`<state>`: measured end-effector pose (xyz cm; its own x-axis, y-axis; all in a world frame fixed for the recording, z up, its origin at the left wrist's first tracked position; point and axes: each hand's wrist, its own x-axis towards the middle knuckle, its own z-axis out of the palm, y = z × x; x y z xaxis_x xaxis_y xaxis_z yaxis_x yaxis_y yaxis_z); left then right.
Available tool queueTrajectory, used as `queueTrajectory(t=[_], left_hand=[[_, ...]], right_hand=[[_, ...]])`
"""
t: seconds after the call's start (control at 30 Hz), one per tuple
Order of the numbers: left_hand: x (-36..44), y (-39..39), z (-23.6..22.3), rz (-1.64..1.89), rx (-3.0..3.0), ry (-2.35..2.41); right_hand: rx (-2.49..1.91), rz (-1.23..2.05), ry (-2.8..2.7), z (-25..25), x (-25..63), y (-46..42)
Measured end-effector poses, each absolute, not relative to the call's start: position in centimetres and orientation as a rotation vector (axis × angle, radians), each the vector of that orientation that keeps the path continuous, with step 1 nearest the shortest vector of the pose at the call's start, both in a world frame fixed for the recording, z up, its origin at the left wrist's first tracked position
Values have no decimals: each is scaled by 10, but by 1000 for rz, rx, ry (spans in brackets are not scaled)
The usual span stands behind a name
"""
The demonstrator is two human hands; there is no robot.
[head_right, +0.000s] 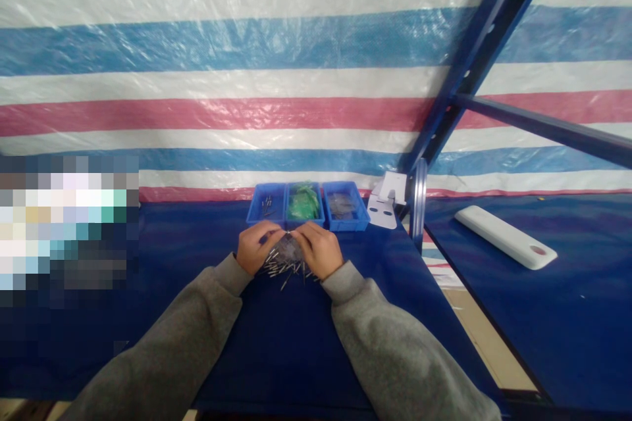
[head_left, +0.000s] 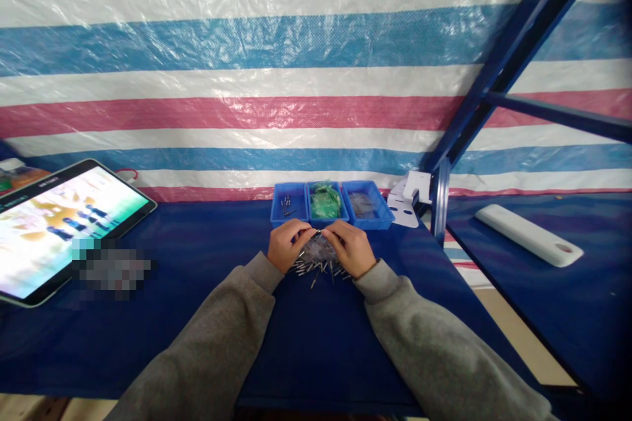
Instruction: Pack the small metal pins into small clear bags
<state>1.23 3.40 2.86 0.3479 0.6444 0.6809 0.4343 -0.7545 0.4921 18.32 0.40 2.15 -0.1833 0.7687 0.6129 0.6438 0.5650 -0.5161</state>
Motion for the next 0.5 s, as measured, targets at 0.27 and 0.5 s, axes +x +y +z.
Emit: queueTrajectory(t=[0.27, 0.5], left_hand=[[17, 30, 32, 1373, 2027, 854], [14, 36, 28, 1356, 2123, 980]], right_hand=[[-1188, 151, -1866, 21, 184, 5], [-1202, 137, -1818, 24, 185, 5]])
